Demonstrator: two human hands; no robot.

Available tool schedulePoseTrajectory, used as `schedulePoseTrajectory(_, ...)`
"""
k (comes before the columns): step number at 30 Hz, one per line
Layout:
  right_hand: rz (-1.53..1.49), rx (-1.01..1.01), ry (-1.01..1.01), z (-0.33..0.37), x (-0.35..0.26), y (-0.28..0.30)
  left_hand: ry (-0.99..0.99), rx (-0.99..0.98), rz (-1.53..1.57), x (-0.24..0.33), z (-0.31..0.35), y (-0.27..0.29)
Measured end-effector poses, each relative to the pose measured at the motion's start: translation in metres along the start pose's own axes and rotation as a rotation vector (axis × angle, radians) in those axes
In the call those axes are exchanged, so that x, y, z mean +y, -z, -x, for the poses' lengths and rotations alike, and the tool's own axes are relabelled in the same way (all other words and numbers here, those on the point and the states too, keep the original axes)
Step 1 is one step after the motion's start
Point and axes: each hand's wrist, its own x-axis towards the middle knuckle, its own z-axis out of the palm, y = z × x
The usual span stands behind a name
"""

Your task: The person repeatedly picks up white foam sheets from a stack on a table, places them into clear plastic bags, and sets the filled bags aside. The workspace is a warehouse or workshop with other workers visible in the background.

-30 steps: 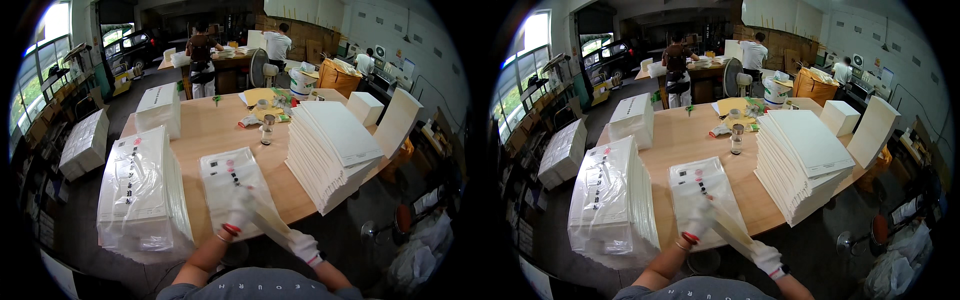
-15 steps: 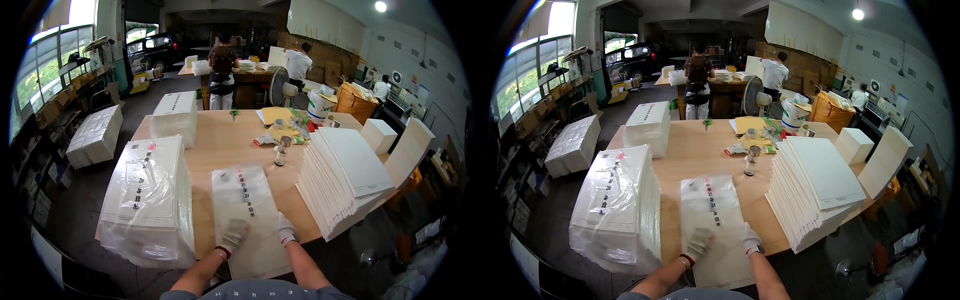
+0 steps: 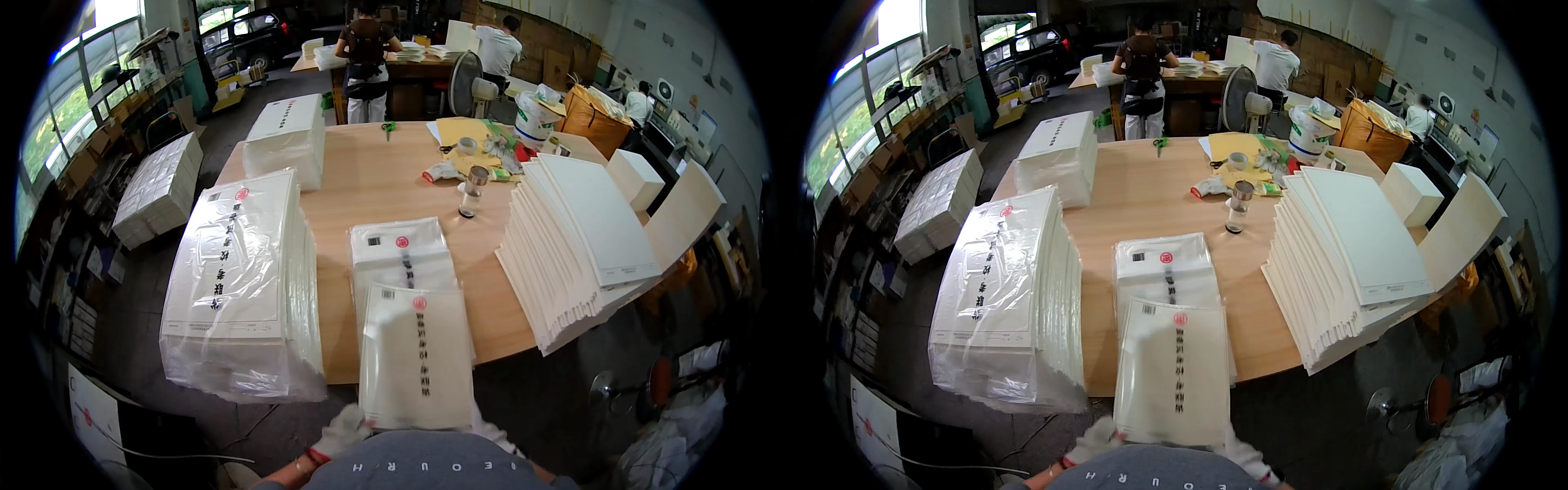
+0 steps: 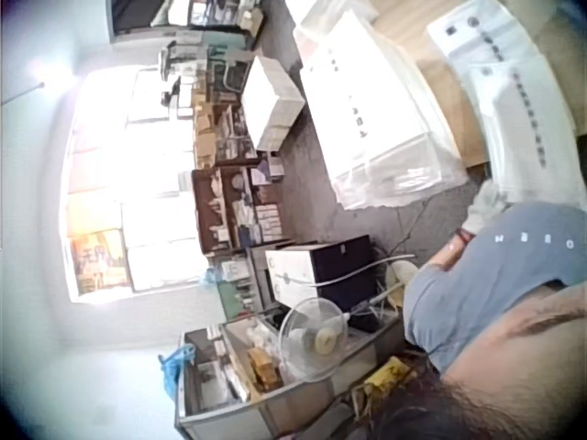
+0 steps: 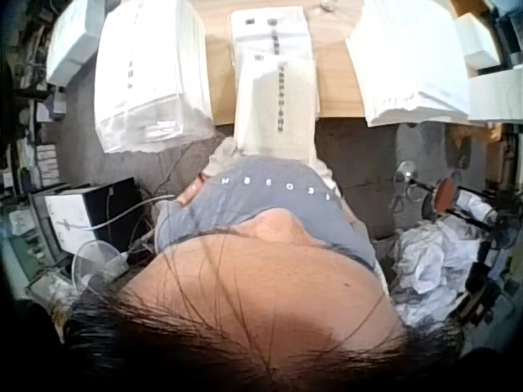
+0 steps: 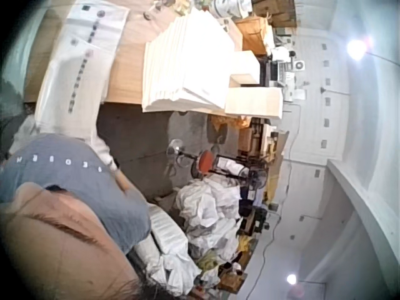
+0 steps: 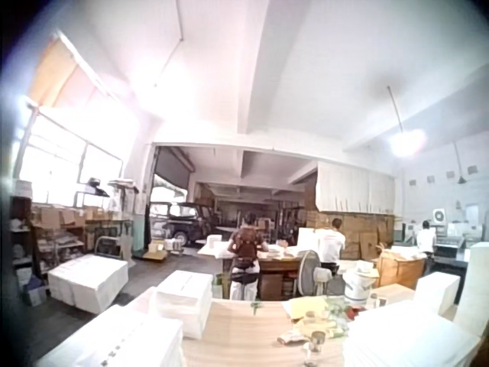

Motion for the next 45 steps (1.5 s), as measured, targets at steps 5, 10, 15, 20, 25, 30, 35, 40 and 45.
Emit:
schedulePoseTrajectory(5,0.072,0.176,-0.004,0.023,0.013,-0.006,-0.164,0.197,0.118,-0.002,-0.004,-0.007)
schedulePoseTrajectory(10,-0.058,0.114,-0.333,0.048,-0.002,0.029,-0.006,0.288,0.531,0.005,-0.015,-0.014)
schedulePoseTrajectory(15,-1.484,0.521,-0.861,0.019,0.03,0.025,-0.448,0.292,0.22,0.053,-0.044,-0.003)
schedulePoseTrajectory(20,-1.401,0.066,-0.15,-0.026,-0.023,-0.004,-0.709,0.398,-0.188,0.125,-0.033,0.069)
schedulePoseTrajectory(25,-1.405,-0.022,0.105,-0.113,-0.126,0.033,-0.814,0.839,0.257,0.074,0.02,0.134)
schedulePoseTrajectory(30,-1.368,-0.685,0.191,-0.15,-0.228,0.031,-0.489,1.553,0.242,0.008,0.039,0.232)
schedulePoseTrajectory(35,-1.228,-0.475,0.251,-0.153,-0.233,-0.039,-0.389,1.401,0.986,-0.079,0.032,0.223)
schedulePoseTrajectory(40,-1.096,-0.366,0.08,-0.101,-0.122,-0.047,0.198,1.057,0.492,-0.203,0.0,0.054)
schedulePoseTrajectory(45,-0.933,-0.168,-0.368,-0.033,-0.008,-0.037,-0.605,0.286,-0.113,-0.008,-0.09,-0.052)
